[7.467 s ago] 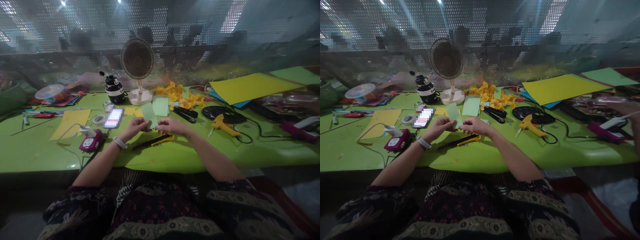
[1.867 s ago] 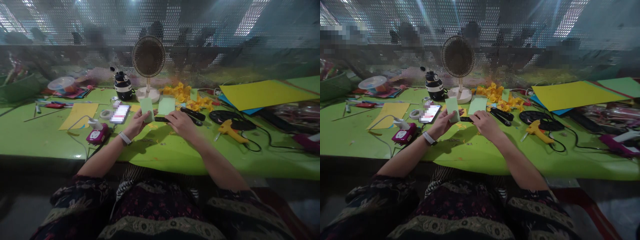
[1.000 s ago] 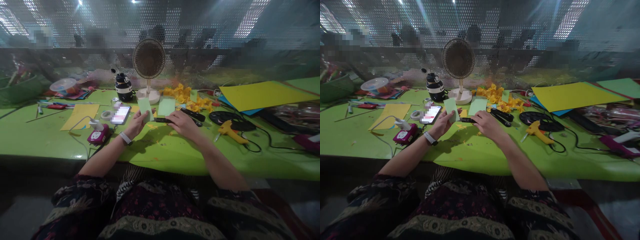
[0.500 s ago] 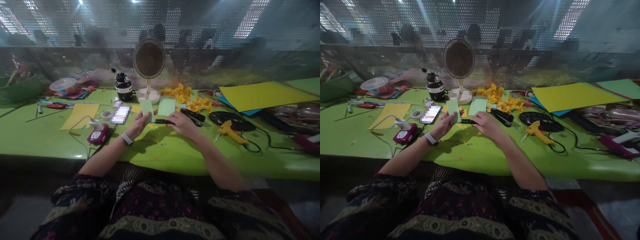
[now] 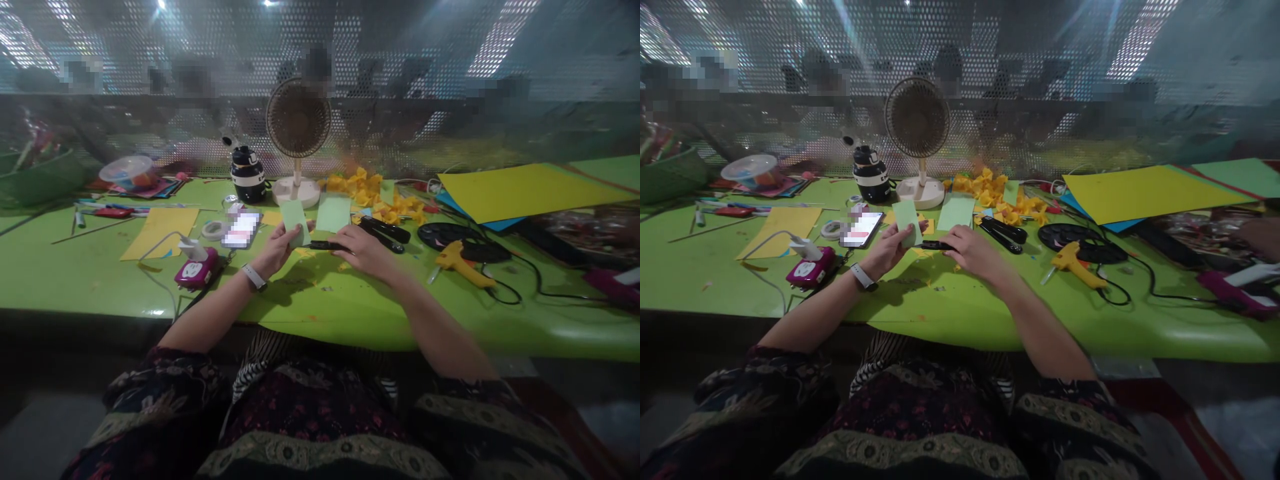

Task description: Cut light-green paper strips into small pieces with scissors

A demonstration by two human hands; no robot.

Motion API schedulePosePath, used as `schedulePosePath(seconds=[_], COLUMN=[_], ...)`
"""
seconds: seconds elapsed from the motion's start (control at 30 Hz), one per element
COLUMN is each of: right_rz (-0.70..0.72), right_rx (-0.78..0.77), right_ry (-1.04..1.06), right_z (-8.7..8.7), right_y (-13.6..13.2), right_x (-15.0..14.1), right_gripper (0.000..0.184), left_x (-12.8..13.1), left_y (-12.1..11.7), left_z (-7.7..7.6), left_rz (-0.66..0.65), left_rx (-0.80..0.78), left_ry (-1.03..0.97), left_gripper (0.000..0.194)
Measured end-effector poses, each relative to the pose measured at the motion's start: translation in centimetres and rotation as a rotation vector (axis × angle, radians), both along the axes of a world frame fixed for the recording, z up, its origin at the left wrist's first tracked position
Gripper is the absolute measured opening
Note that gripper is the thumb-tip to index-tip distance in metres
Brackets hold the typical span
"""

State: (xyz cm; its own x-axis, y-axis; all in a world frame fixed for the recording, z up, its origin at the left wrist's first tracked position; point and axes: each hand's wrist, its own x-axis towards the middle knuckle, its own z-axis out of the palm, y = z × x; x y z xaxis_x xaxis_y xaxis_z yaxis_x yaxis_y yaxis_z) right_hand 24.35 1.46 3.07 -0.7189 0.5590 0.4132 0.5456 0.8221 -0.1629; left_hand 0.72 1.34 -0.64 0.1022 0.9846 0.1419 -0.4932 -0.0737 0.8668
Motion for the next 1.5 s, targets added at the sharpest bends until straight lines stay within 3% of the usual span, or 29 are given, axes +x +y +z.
schedulePosePath(seconds=[0.23, 0.4, 0.53, 0.7, 0.77, 1.0, 1.17, 1.33, 1.4, 1.5], right_rz=[0.108, 0.201, 0.235, -0.029, -0.098, -0.077, -0.111, -0.145, -0.101, 0.015], right_rx=[-0.099, -0.213, -0.223, -0.018, 0.051, 0.152, 0.108, 0.088, 0.085, 0.099], right_ry=[-0.006, -0.114, -0.135, 0.114, 0.12, 0.062, 0.23, 0.523, 0.593, 0.628], right_z=[-0.3, -1.6, -2.4, -2.6, -2.9, -4.1, -4.3, -4.0, -3.8, -3.6], right_y=[-0.2, -0.4, -0.8, -0.9, -0.6, 0.6, 1.2, 1.7, 1.6, 1.1], right_x=[-0.4, -1.0, -1.8, -2.3, -2.3, -2.4, -2.0, -1.7, -1.8, -1.9], right_gripper=[0.026, 0.023, 0.024, 0.03, 0.036, 0.029, 0.024, 0.021, 0.02, 0.02], left_x=[-0.7, -1.3, -1.0, -0.3, -0.1, -0.2, -0.4, -1.0, -1.2, -1.2], left_y=[0.3, 1.0, 0.5, -0.2, -0.3, -0.4, 0.0, -0.1, -0.3, -0.6], left_z=[0.5, -0.4, -0.1, 0.2, 0.1, 0.3, 0.2, 0.1, 0.4, 1.2], left_rz=[0.043, 0.067, 0.075, 0.018, -0.028, -0.142, -0.059, 0.055, 0.175, 0.374], left_rx=[-0.04, -0.052, -0.122, -0.222, -0.284, -0.353, -0.399, -0.171, -0.024, 0.148], left_ry=[-0.045, -0.011, 0.051, 0.146, 0.211, 0.288, 0.393, 0.876, 1.06, 1.089], left_gripper=[0.034, 0.038, 0.038, 0.034, 0.031, 0.024, 0.017, 0.025, 0.028, 0.036])
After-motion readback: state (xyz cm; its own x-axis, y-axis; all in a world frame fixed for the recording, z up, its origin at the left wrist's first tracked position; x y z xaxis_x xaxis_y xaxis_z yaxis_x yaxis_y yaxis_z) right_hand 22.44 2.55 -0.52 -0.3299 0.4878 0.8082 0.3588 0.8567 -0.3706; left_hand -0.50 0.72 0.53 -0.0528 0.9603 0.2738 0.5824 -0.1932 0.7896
